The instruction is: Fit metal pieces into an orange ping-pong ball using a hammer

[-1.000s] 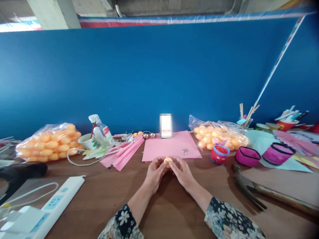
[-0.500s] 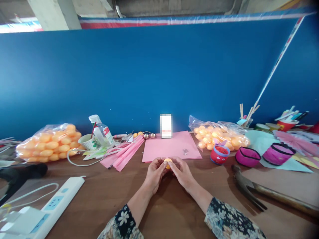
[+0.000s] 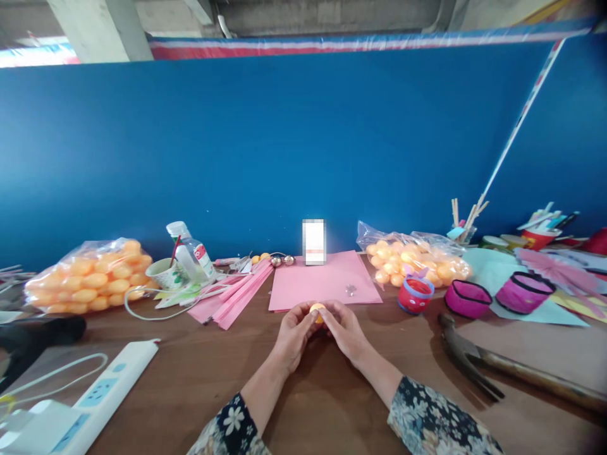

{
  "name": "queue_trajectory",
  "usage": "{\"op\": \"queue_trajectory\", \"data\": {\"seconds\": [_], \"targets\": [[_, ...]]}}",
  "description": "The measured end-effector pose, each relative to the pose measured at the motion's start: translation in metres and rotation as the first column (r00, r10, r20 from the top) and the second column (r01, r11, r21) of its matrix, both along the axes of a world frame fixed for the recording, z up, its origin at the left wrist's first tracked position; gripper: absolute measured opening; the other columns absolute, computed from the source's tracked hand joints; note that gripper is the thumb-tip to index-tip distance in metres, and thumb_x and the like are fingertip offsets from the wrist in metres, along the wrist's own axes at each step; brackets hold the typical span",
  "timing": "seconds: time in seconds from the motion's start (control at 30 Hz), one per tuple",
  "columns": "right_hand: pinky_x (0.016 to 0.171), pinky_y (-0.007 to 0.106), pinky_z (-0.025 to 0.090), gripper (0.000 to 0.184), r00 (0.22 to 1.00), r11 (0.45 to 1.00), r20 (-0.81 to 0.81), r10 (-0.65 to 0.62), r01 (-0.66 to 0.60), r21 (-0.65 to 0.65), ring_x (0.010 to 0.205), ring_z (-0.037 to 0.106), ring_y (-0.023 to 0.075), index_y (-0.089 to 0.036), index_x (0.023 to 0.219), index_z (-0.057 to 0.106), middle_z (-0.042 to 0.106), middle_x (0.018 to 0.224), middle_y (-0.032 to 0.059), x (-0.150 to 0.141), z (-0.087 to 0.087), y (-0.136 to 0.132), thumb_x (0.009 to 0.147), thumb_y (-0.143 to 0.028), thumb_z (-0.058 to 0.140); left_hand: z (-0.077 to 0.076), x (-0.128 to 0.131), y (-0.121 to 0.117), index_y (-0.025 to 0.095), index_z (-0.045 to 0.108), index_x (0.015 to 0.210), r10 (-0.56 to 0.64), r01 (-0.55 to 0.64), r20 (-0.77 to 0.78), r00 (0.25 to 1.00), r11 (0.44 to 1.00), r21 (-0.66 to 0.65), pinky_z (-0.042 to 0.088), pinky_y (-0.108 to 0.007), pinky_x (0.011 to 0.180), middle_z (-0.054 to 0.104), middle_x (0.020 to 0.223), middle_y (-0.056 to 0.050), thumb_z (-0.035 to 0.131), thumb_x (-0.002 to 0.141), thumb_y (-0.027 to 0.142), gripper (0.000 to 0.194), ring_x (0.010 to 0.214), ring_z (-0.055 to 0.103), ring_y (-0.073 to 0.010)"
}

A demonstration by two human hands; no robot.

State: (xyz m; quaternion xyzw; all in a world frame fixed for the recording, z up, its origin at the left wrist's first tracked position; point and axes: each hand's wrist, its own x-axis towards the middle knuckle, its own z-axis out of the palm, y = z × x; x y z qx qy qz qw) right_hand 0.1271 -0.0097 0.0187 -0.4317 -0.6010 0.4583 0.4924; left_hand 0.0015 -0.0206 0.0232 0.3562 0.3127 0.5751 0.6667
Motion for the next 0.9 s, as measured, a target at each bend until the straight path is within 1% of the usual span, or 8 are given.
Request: {"op": "queue_trajectory", "data": {"seconds": [0.17, 0.33, 0.63, 0.9], "targets": [[0.052, 0.021, 0.044, 0.026, 1.0, 1.0, -0.01, 0.008, -0.008, 0.009, 0.068, 0.058, 0.0141, -0.018, 0.09, 0.057, 0.063, 0.083, 0.0028, -0.0003, -0.0005, -0.0003, 0.079, -0.041, 0.049, -0.0026, -0.0005, 0.0018, 0.012, 0.058, 0.09, 0.005, -0.004, -0.029, 1.0, 1.0, 0.013, 0.044, -0.03, 0.08, 0.062, 0.089, -0.007, 0.064, 0.07, 0.024, 0.023, 0.079, 0.059, -0.0146], [0.053, 0.021, 0.044, 0.026, 0.999, 1.0, -0.031, 0.018, -0.018, 0.004, 0.069, 0.059, 0.0138, -0.019, 0.091, 0.057, 0.063, 0.083, 0.0022, -0.0011, -0.002, -0.0005, 0.079, -0.041, 0.05, -0.0055, -0.0007, 0.002, 0.013, 0.058, 0.091, 0.017, -0.015, -0.053, 0.998, 1.0, 0.023, 0.044, -0.031, 0.081, 0.063, 0.09, -0.007, 0.064, 0.07, 0.024, 0.025, 0.081, 0.06, -0.0158], [0.05, 0.021, 0.045, 0.032, 0.999, 1.0, -0.04, -0.007, 0.007, -0.009, 0.066, 0.059, 0.0139, -0.019, 0.091, 0.059, 0.065, 0.082, 0.0023, -0.0002, -0.0023, 0.0, 0.076, -0.045, 0.051, 0.0001, 0.0002, 0.0002, 0.012, 0.059, 0.092, 0.008, -0.008, -0.005, 1.0, 1.0, 0.003, 0.045, -0.029, 0.078, 0.063, 0.091, -0.008, 0.064, 0.07, 0.026, 0.026, 0.08, 0.06, -0.0156], [0.051, 0.021, 0.045, 0.028, 1.0, 1.0, -0.025, -0.004, 0.004, 0.016, 0.07, 0.059, 0.0151, -0.019, 0.092, 0.058, 0.064, 0.085, 0.0035, -0.0009, -0.0017, -0.0008, 0.077, -0.042, 0.051, 0.0014, 0.0014, 0.0005, 0.012, 0.061, 0.089, 0.024, -0.024, 0.021, 0.999, 1.0, -0.01, 0.045, -0.029, 0.079, 0.063, 0.087, -0.007, 0.065, 0.068, 0.025, 0.024, 0.079, 0.059, -0.0147]]}}
